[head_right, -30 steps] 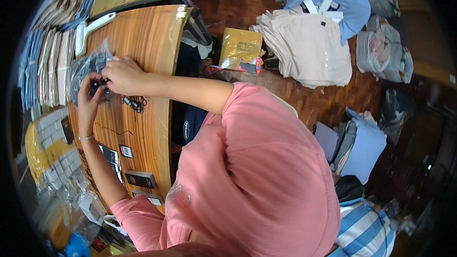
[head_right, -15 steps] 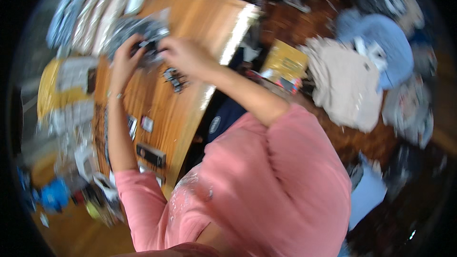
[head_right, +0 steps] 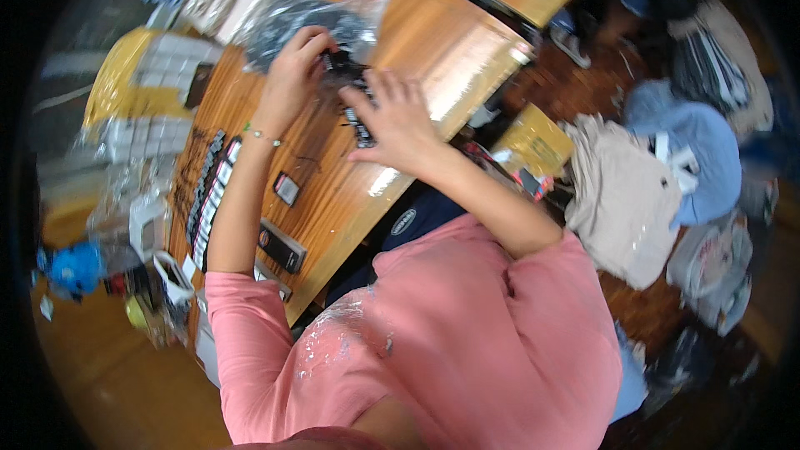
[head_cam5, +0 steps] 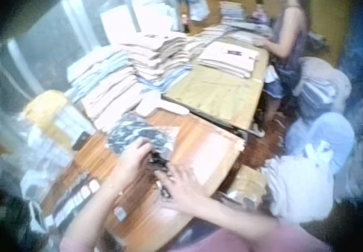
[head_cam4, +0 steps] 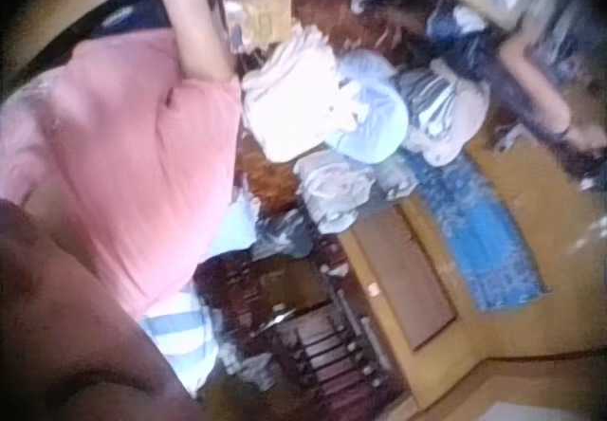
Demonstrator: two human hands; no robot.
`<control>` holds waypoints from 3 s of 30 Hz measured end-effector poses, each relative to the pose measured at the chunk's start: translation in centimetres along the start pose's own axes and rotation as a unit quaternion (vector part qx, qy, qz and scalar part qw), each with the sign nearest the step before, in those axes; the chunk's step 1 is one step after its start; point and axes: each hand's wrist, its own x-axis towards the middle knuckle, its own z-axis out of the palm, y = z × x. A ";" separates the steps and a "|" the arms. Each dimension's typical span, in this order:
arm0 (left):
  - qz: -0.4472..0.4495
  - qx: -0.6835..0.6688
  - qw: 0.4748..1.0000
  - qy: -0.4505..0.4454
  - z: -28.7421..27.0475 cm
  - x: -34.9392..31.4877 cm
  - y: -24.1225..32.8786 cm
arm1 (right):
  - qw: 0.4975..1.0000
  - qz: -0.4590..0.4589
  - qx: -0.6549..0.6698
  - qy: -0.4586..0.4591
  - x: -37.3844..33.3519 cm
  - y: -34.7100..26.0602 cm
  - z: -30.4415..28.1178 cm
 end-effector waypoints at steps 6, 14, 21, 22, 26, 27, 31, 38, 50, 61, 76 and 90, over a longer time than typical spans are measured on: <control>0.027 0.186 0.981 -0.051 1.5 0.8 0.3 | 0.998 -0.010 -0.054 -0.003 -1.1 0.1 2.6; 0.054 0.136 0.985 -0.096 2.2 0.0 2.4 | 0.990 -0.004 -0.028 0.141 0.2 0.9 5.0; -0.122 -0.025 0.992 -0.033 4.1 1.9 0.4 | 0.987 -0.016 -0.077 0.138 0.6 0.6 5.7; -0.105 -0.055 0.993 -0.012 4.3 1.9 0.3 | 0.979 -0.022 -0.101 0.173 0.5 0.5 5.7; 0.024 0.080 0.991 -0.103 3.5 1.4 0.5 | 0.981 0.002 -0.086 0.175 1.2 0.4 6.4; 0.028 0.128 0.984 -0.123 3.4 1.3 0.9 | 0.982 0.009 -0.081 0.170 1.3 0.5 6.8; 0.051 0.243 0.957 -0.148 2.4 0.8 2.7 | 0.984 -0.010 -0.099 0.145 2.0 1.0 6.1; 0.075 0.116 0.981 -0.135 1.7 -0.1 1.4 | 0.983 -0.177 -0.014 0.049 3.8 4.3 4.3; -0.002 0.029 0.999 -0.036 1.6 -0.2 2.4 | 0.982 -0.178 -0.024 0.061 2.9 4.5 3.2; -0.030 -0.038 0.998 0.046 -1.5 -0.1 0.4 | 0.987 -0.157 -0.005 0.044 3.7 4.1 2.6; -0.266 -0.118 0.957 0.004 -0.5 -1.3 -1.0 | 0.559 0.323 0.751 -0.138 8.6 4.7 -1.0; -0.387 -0.591 0.694 0.135 -2.5 0.2 -3.8 | 0.865 0.143 0.408 -0.256 20.4 -0.1 -5.7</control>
